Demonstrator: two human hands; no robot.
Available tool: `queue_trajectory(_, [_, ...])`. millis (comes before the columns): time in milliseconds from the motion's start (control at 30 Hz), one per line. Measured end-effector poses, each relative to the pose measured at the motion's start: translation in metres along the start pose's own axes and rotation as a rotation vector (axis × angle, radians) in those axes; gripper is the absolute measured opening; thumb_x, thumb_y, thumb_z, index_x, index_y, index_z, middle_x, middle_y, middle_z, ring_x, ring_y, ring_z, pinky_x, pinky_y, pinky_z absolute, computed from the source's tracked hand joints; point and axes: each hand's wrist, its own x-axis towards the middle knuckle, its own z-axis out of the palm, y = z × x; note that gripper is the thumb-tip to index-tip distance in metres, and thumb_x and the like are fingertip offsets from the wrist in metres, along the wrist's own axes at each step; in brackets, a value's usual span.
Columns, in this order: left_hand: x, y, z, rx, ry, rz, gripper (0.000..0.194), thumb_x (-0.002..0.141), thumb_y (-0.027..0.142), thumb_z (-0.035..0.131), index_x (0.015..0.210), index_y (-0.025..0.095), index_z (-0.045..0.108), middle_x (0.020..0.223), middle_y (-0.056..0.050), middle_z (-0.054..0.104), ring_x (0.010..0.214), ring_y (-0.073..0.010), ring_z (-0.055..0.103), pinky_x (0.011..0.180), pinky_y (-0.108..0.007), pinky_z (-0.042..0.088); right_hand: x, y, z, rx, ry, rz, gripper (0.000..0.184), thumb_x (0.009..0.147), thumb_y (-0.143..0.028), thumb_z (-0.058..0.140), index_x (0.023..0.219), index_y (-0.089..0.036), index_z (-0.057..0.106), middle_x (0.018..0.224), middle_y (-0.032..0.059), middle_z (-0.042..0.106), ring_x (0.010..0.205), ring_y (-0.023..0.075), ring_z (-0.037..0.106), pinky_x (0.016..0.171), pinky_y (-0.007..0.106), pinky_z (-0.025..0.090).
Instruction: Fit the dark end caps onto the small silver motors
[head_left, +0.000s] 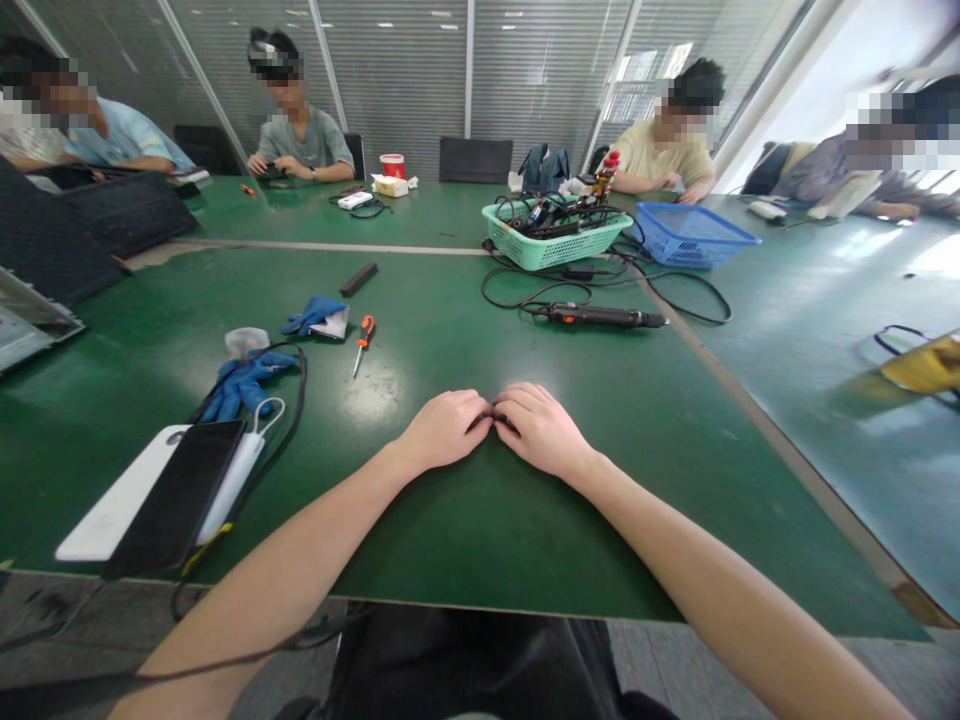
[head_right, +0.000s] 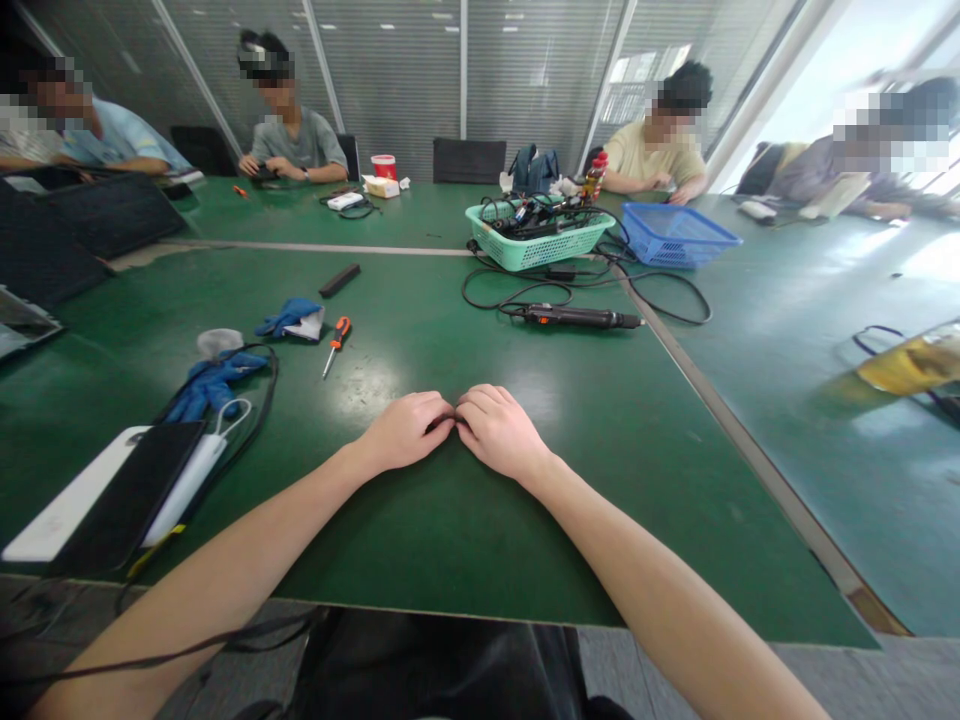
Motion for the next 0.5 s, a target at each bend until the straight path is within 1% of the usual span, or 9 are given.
queue_trajectory(100, [0.000, 0.000, 0.000, 0.012, 0.003, -0.001, 0.017, 0.099, 0.027, 0.050, 0.097, 0.018, 0.065, 0.092, -0.005, 0.064, 0.088, -0.0198, 0.063, 0.080, -0.033, 0.050, -0.001, 0.001, -0.001, -0.006, -0.001, 0.013, 0.011, 0.096, -0.019, 0.058, 0.099, -0.019, 0.068, 0.110, 0.0114, 0.069, 0.110, 0.0282, 0.058, 0.096, 0.045, 0.051])
queue_trajectory(267, [0.000, 0.000, 0.000, 0.033, 0.002, 0.004, 0.018, 0.100, 0.028, 0.050, 0.098, 0.018, 0.065, 0.092, -0.005, 0.064, 0.087, -0.0199, 0.063, 0.081, -0.033, 0.050, -0.003, 0.005, -0.004, -0.078, -0.003, 0.080, 0.009, 0.094, -0.019, 0.059, 0.092, -0.021, 0.067, 0.100, 0.0105, 0.065, 0.099, 0.0281, 0.055, 0.090, 0.044, 0.050])
queue_trajectory(400, [0.000, 0.000, 0.000, 0.034, 0.005, 0.011, 0.018, 0.100, 0.028, 0.049, 0.099, 0.018, 0.065, 0.092, -0.005, 0.065, 0.087, -0.0198, 0.063, 0.082, -0.034, 0.050, -0.007, 0.016, -0.014, -0.056, -0.035, 0.101, 0.008, 0.091, -0.016, 0.059, 0.093, -0.021, 0.066, 0.099, 0.0102, 0.064, 0.095, 0.0265, 0.056, 0.089, 0.042, 0.050])
queue_trajectory(500, [0.000, 0.001, -0.001, 0.033, 0.001, 0.009, 0.018, 0.100, 0.028, 0.050, 0.098, 0.019, 0.065, 0.093, -0.005, 0.066, 0.087, -0.0198, 0.063, 0.082, -0.034, 0.050, -0.010, 0.025, -0.024, -0.011, -0.034, 0.116, 0.009, 0.088, -0.013, 0.060, 0.091, -0.021, 0.063, 0.097, 0.0087, 0.064, 0.093, 0.0259, 0.057, 0.088, 0.042, 0.051])
